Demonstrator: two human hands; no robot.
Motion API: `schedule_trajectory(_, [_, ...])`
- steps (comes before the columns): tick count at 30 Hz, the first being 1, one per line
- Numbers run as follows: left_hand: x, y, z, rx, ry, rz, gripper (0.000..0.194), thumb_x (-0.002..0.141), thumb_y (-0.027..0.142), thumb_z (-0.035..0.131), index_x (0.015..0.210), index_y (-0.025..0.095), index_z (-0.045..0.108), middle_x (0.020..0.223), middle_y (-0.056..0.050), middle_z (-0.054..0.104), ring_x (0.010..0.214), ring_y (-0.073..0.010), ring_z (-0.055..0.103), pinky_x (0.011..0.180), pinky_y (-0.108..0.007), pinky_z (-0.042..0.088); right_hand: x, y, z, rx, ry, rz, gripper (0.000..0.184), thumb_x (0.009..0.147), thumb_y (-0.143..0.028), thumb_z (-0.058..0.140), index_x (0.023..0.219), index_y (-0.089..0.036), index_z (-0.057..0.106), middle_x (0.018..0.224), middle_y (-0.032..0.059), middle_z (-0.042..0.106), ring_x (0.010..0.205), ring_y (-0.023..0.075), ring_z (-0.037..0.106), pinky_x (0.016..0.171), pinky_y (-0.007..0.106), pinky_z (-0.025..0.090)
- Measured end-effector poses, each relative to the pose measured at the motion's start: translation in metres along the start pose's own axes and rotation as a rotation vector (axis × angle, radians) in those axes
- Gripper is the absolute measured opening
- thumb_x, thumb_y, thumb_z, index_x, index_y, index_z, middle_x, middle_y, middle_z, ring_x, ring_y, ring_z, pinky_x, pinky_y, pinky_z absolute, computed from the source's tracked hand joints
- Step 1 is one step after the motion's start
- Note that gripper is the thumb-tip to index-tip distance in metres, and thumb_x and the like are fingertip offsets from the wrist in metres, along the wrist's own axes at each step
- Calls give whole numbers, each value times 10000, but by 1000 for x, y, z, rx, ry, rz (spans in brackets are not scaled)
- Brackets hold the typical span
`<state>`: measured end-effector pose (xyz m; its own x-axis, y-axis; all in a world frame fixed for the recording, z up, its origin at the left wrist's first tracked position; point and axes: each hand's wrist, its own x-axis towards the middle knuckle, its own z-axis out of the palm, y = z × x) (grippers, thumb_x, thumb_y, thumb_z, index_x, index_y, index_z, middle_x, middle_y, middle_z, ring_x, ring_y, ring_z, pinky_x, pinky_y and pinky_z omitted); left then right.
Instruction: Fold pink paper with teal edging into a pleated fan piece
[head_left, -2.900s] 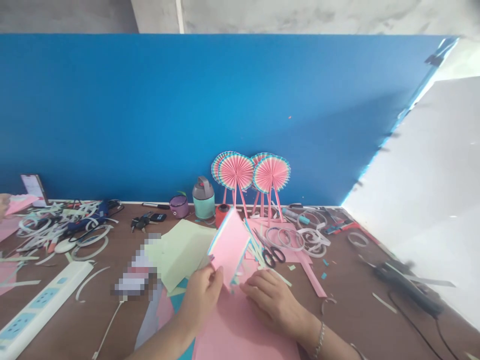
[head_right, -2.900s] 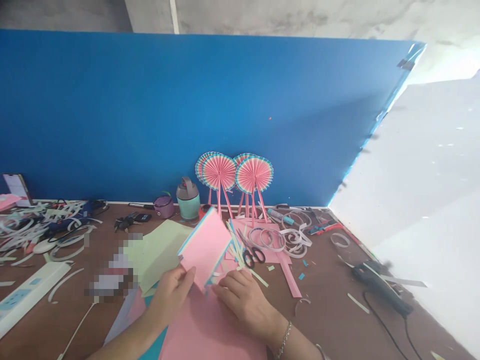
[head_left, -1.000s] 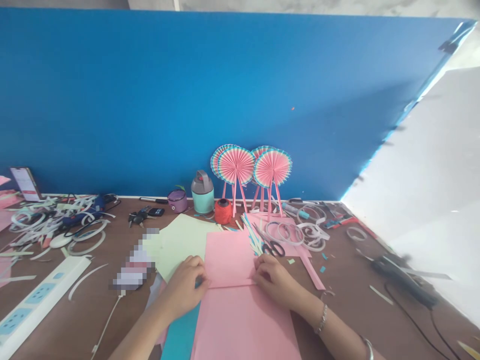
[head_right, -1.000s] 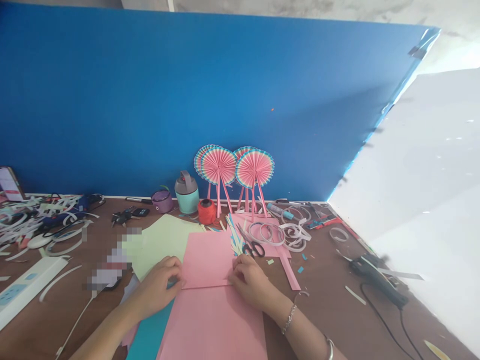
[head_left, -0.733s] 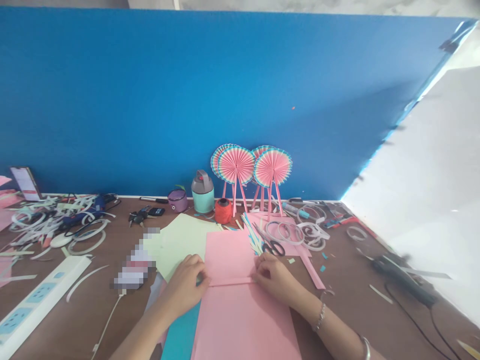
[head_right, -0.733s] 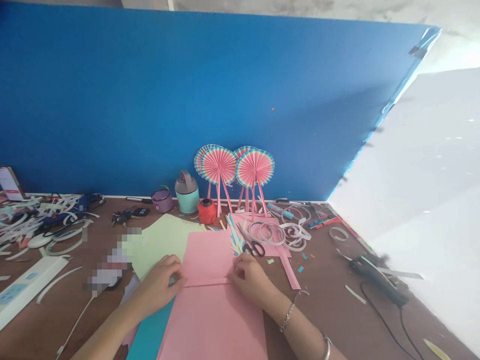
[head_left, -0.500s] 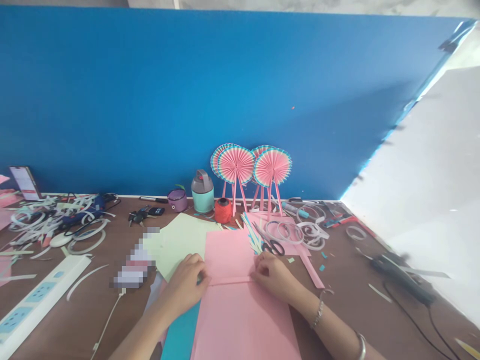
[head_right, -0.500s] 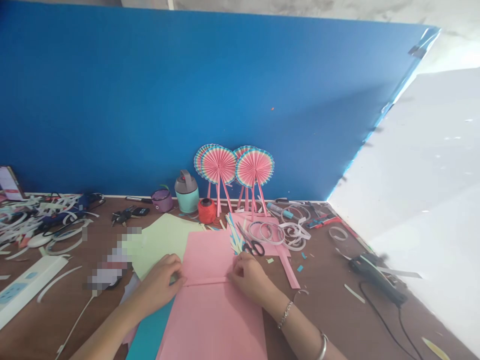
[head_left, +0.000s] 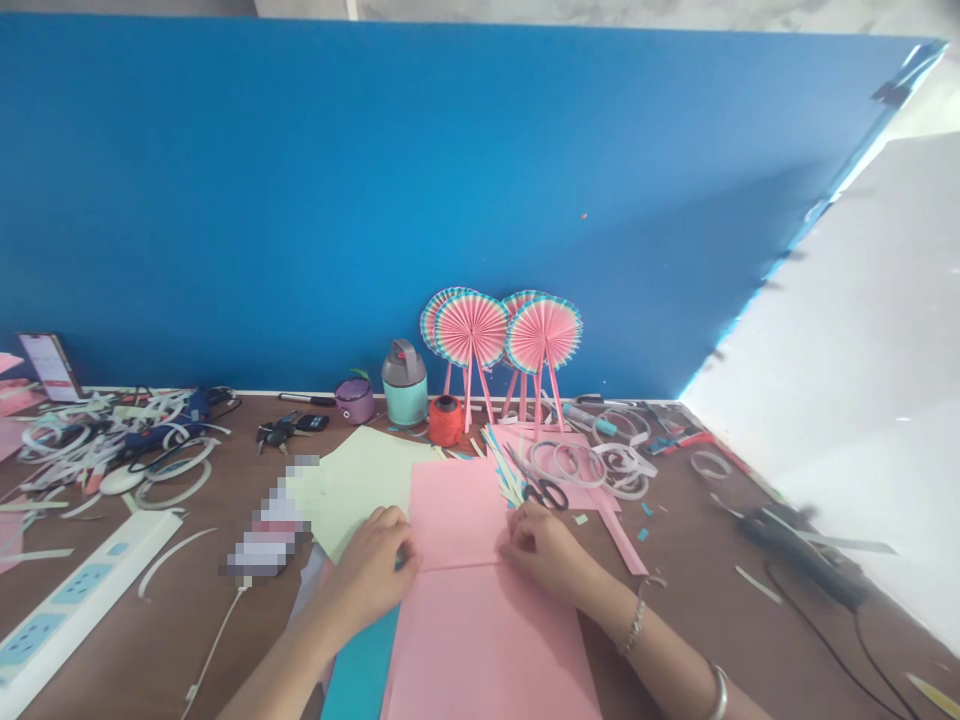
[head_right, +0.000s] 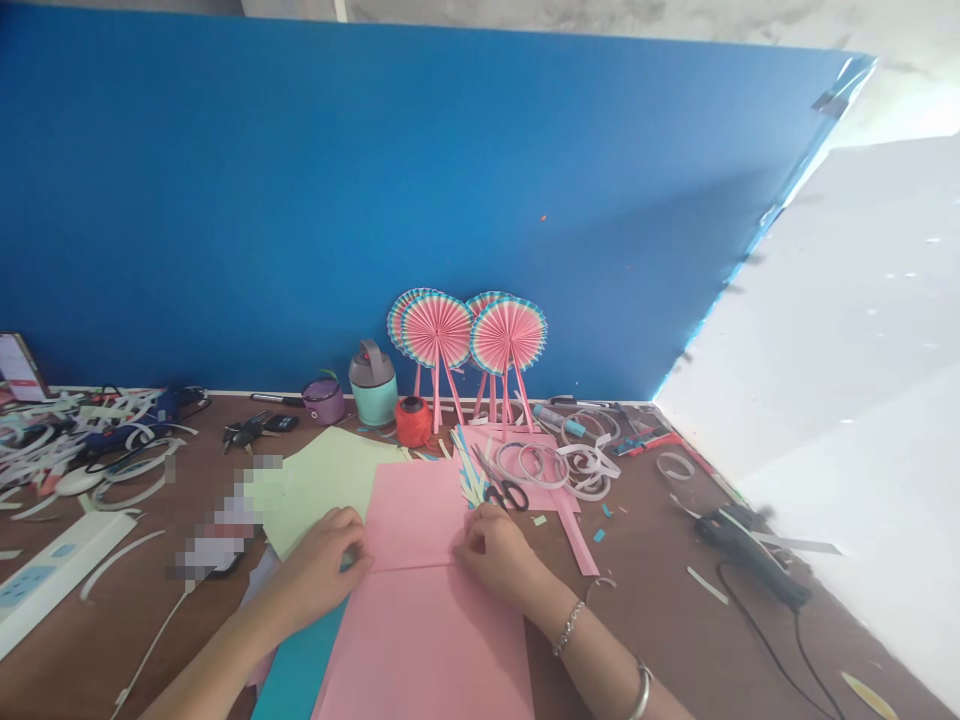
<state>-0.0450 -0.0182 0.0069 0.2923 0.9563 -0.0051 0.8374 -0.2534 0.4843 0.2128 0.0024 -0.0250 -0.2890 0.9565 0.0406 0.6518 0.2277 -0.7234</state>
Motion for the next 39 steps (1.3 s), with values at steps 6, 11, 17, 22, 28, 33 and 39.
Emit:
schedule_trajectory(6, [-1,1,2,103,8,11,140,780,150,459,666,202,523,818,-24,537,831,-201,497,722,-329,376,-1,-2,0,-102,7,-7,242,712,-102,544,518,-180,423,772,37,532,759,162,526,688,282,429])
schedule_trajectory(11, [-5,9,1,126,25,126,315,789,75,452,1006,244,605,1016,-40,551,971,-212,476,812,-343,381,-3,-2,0,-292,25,-110,97,740,-91,538,680,-167,535,828,50,542,778,178,511,703,296,404])
schedule_trajectory(17, [-6,19,6,186,-72,308,549,861,20,380,1177,417,589,1159,-40,534,1092,-226,443,886,-385,385,-12,-15,2,-499,-35,-453,372,857,-64,466,1150,-273,559,949,53,541,858,194,465,735,308,344])
schedule_trajectory(22, [-4,16,13,188,-36,372,503,895,53,376,1211,389,575,1120,-53,549,1060,-222,457,849,-369,407,-15,-18,10,-617,-69,-562,276,895,-112,491,1108,-258,590,905,56,556,829,191,447,697,313,306])
schedule_trajectory(28, [-7,17,8,223,-44,374,379,908,101,393,1077,301,668,1043,-61,572,982,-226,461,805,-361,387,-15,-16,9,-673,-53,-583,187,880,-130,518,976,-231,643,868,63,571,800,196,433,672,322,289])
schedule_trajectory(33, [-13,20,-2,237,-54,283,354,852,60,433,884,265,720,968,-56,580,911,-223,463,761,-365,373,-20,-15,-3,-643,-48,-497,223,802,-57,518,857,-216,664,896,65,583,804,196,436,689,332,292])
schedule_trajectory(39, [-12,11,1,175,23,267,398,745,-20,421,731,240,723,930,-56,586,902,-216,464,759,-365,387,-24,-16,-11,-586,-70,-444,246,704,-17,512,791,-203,648,847,56,580,818,204,438,694,336,298])
